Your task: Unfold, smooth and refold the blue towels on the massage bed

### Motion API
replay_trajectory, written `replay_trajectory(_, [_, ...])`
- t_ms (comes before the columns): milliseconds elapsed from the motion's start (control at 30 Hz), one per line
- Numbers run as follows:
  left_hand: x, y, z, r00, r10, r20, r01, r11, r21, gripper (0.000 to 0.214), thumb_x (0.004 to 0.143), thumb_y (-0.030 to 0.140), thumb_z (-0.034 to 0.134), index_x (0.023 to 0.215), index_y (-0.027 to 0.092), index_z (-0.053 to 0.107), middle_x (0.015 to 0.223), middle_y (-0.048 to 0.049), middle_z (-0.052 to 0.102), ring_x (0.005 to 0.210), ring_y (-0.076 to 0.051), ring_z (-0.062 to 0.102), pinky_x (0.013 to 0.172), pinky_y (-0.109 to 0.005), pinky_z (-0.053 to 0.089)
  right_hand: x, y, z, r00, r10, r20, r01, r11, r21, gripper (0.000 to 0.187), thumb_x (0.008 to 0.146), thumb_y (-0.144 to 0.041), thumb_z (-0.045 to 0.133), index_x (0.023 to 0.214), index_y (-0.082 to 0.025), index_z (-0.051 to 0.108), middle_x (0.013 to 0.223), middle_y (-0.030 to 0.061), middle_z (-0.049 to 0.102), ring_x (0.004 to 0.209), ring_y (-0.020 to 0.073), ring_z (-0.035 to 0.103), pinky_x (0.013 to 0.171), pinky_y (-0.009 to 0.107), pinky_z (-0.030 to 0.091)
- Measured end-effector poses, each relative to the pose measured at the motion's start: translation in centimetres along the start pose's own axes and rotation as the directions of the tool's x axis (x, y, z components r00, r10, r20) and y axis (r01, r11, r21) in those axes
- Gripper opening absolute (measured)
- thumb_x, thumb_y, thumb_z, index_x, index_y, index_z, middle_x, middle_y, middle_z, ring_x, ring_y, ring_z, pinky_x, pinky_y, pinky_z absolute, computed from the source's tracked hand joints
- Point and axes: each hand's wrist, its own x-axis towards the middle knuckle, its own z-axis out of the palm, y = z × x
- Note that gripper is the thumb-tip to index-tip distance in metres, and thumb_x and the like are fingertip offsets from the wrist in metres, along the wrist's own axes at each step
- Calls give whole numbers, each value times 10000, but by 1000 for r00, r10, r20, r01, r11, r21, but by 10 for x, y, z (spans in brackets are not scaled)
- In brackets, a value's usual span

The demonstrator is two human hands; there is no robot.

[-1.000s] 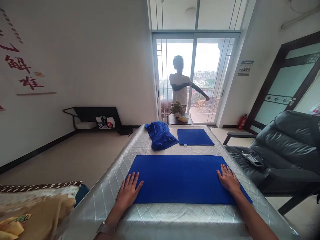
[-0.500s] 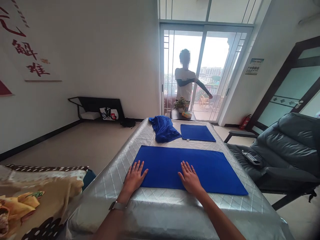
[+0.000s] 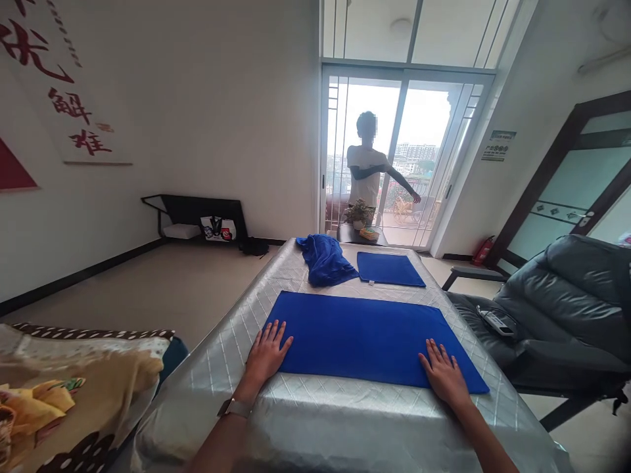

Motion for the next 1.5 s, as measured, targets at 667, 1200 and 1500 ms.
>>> replay_trajectory(667, [0, 6, -8, 999, -28, 16, 29, 998, -51, 653, 1044, 538, 261, 1583, 178, 344, 1650, -109, 297, 1529, -276, 266, 1240, -479, 187, -2, 54, -2, 977, 215, -9, -215, 976, 41, 755, 971, -499, 163, 1620, -117, 222, 1686, 61, 216, 1549, 249, 177, 1245, 456, 164])
replay_trajectory(1200, [-1, 8, -14, 999, -18, 27, 19, 999, -39, 654, 1044, 517, 279, 1580, 148, 346, 1643, -137, 301, 1525, -301, 271, 1237, -494, 197, -3, 50, -7, 974, 226, -31, -222, 969, 107, 760, 957, -503, 176, 1610, -127, 271, 1677, 74, 250, 1541, 260, 205, 1238, 473, 183])
replay_trajectory(1500, [2, 2, -1, 1000, -8, 12, 9, 1000, -15, 659, 1040, 532, 249, 1577, 167, 357, 1640, -120, 309, 1520, -296, 288, 1225, -512, 233, 0, 56, 8, 971, 234, -59, -230, 971, 63, 773, 953, -525, 151, 1616, -142, 259, 1677, 38, 243, 1540, 240, 209, 1243, 452, 158])
